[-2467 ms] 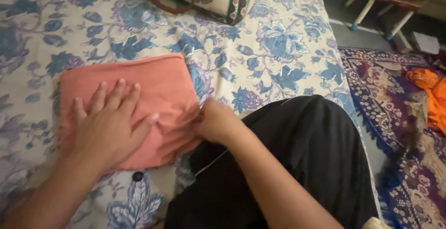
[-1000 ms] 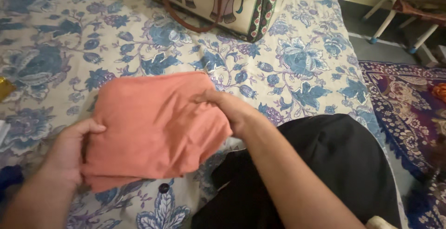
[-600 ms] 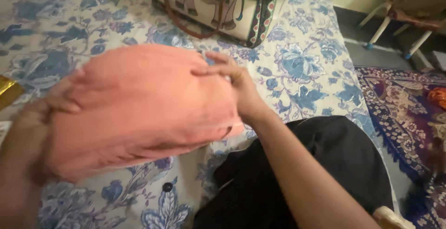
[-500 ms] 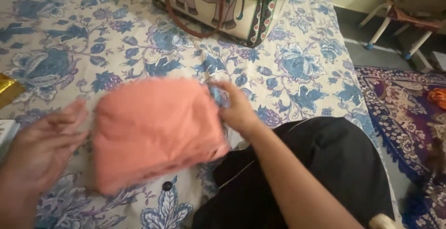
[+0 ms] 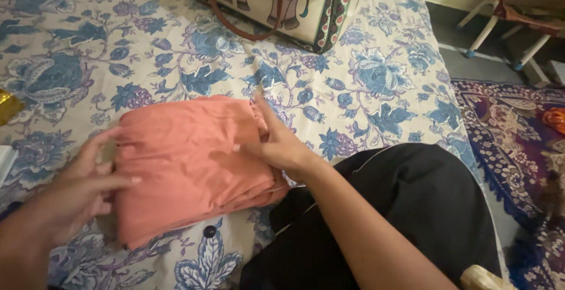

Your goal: The person folds a plaid scarf, a pair of pink shorts, and a pair of black pants on a bed, then places the folded items into a patterned handbag.

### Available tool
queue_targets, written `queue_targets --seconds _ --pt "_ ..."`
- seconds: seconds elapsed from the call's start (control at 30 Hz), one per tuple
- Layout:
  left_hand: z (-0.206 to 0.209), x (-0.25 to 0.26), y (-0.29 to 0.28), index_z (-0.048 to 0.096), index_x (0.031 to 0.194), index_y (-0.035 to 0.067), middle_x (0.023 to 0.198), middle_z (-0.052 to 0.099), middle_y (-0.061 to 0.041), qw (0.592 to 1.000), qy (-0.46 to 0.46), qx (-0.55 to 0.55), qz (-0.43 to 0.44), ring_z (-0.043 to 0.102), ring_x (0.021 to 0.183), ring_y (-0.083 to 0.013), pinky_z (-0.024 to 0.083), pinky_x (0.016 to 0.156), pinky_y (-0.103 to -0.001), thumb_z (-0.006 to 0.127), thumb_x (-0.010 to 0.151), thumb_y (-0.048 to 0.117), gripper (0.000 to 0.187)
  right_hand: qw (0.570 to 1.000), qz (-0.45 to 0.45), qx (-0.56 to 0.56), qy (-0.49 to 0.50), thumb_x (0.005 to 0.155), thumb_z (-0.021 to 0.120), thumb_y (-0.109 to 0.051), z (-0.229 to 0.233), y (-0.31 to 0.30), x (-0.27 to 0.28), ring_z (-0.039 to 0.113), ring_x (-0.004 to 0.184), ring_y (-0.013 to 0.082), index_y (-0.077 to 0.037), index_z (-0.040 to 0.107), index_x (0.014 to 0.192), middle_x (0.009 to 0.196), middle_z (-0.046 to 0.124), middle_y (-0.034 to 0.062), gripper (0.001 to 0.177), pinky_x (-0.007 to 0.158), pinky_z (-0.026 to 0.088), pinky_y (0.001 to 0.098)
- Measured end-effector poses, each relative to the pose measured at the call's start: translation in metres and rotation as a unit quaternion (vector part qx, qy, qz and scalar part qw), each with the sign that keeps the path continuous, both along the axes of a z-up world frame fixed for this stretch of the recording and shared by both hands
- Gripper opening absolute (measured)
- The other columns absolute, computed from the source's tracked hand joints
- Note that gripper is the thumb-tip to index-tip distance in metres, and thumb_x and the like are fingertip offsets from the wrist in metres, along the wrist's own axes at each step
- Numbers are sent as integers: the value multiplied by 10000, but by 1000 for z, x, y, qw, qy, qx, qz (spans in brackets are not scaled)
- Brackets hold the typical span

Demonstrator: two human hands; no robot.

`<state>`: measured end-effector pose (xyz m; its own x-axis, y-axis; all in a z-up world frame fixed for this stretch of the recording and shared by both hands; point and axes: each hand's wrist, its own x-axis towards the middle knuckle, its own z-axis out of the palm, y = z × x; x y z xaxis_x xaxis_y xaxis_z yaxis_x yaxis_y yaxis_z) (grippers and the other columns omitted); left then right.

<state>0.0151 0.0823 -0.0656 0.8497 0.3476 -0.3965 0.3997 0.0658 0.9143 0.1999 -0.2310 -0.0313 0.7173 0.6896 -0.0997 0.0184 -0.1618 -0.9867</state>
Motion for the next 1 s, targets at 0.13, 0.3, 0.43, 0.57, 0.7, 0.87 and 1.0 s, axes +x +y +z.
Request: queue_targets --seconds 0.13,0.3,0.43,0.57,0.7,0.87,1.0 --pt "-3 0 0 402 1645 285 1707 312 -92 992 0 94 -78 342 1479 -259 452 925 -610 792 855 45 913 985 130 52 104 819 677 -8 3 -3 8 674 1134 143 -60 560 1463 1377 652 95 656 979 565 263" --pt "17 8 -25 445 1596 153 1632 451 -143 994 -76 66 -48 485 1435 -237 453 1061 -348 844 691 47 995 995 53 -74 -32 761 681 64 6 5 7 727 966 202 -36 736 1272 1162 754 139 523 879 610 313" --pt "41 15 -45 376 1667 225 1556 580 -134 971 22 227 -66 575 1333 -290 484 1082 -407 902 694 100 1113 940 34 -143 -309 802 725 -169 17 17 -9 747 917 296 -106 783 1276 1027 780 200 482 836 587 368" --pt "45 28 -76 56 1708 104 1566 435 -248 961 -227 90 -133 522 1378 -326 486 1036 -469 919 713 128 1317 972 35 -69 -223 823 722 -575 33 30 -30 774 953 290 8 711 1242 1037 774 197 717 852 595 377" --pt "46 38 -108 52 1682 61 1659 320 -250 955 -239 30 -172 463 1415 -366 478 1015 -514 879 769 102 1232 982 -36 -152 -108 788 652 -681 43 37 -34 797 858 311 59 697 1159 937 774 227 830 761 638 384" --pt "48 42 -131 204 1622 58 1603 387 -234 972 -183 -34 -145 457 1466 -269 404 1121 -393 792 769 85 1037 961 -67 -224 -145 765 712 -612 33 36 -22 776 835 353 98 742 944 887 754 254 733 731 609 422" --pt "50 46 -133 317 1595 74 1529 571 -156 984 -160 -30 -77 590 1254 -209 472 985 -348 731 803 106 895 955 -86 -221 -179 852 679 -491 17 39 -12 745 838 398 38 738 943 902 741 261 541 757 574 454"
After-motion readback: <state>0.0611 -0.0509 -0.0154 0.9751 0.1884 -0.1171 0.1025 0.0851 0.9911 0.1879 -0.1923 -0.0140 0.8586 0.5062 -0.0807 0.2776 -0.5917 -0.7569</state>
